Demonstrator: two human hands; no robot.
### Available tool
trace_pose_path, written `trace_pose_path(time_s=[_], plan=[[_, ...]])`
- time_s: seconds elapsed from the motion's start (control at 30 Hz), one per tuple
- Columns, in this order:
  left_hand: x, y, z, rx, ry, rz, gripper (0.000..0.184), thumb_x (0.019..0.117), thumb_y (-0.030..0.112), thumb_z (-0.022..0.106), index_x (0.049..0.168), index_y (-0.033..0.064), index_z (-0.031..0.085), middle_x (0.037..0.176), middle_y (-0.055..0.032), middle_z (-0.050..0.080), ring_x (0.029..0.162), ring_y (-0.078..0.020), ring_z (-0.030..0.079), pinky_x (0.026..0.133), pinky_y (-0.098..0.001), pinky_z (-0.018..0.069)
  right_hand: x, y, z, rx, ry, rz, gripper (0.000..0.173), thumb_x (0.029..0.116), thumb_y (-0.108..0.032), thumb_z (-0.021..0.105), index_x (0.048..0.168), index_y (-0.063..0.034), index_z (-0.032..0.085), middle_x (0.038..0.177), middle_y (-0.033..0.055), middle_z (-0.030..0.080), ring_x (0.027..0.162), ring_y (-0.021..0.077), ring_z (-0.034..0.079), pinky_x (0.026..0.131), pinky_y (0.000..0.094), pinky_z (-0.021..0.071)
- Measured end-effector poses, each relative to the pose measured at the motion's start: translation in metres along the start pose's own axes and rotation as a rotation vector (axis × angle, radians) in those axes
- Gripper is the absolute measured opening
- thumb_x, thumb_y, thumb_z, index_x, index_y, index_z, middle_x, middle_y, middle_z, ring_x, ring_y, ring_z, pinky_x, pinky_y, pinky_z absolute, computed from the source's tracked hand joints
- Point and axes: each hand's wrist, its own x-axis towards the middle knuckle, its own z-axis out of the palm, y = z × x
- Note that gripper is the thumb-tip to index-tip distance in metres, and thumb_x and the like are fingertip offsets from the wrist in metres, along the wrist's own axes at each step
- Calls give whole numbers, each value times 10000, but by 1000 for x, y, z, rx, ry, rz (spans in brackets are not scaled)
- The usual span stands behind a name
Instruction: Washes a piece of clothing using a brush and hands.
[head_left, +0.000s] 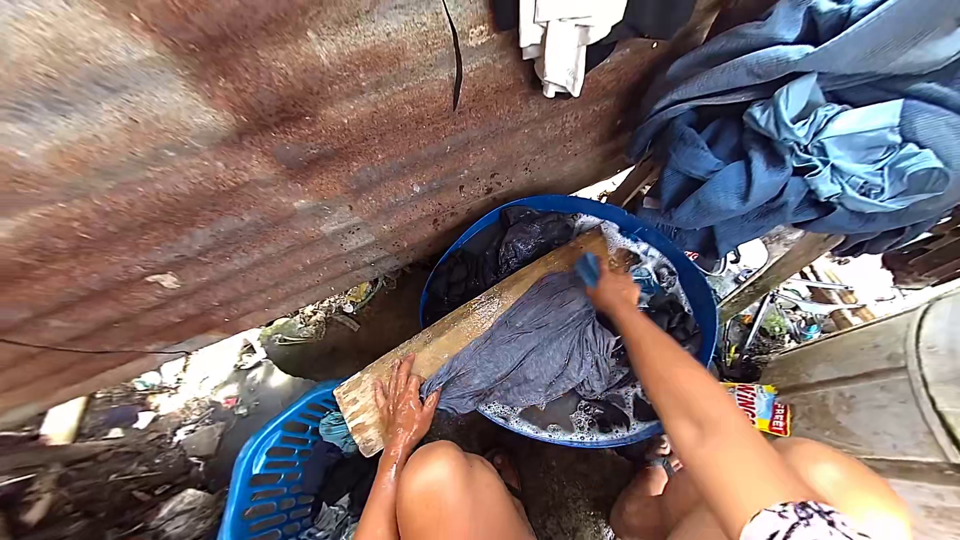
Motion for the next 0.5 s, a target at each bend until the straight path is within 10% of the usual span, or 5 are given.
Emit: trace_pose_path(time_s=[0.1,0.23,0.33,0.5], plan=[[4,-2,-2,-20,-15,-13,417,962,313,589,1073,-77,688,1588,-228,410,1529,-410,283,1206,-690,53,9,34,-27,232,-126,-50,784,878,-165,799,1546,-62,402,1317,346,600,1190,527,602,961,715,474],[5,-3,-1,-13,-42,-23,404,963,306,599,1066,-75,686,1593,-223,405,1529,-417,276,1202,-696,54,-84,24,-24,297,-844,-361,628,832,104,713,1395,62,438,1198,252,621,1002,301,654,883,475,554],[5,-2,-3,-4,-65,-44,407,969,303,614,1103,-75,685,1601,-224,390,1537,-410,260,1212,-681,49,-120,21,30,-174,-1081,-489,583,869,55,754,1383,107,484,1244,337,594,1125,444,599,960,603,465],[6,-1,-4,14,-62,-47,427,975,315,596,1124,-76,681,1599,-229,392,1537,-412,257,1211,-674,58,-117,16,94,-408,-898,-323,468,972,-200,679,1286,134,590,1335,369,579,1293,518,541,1039,706,404]])
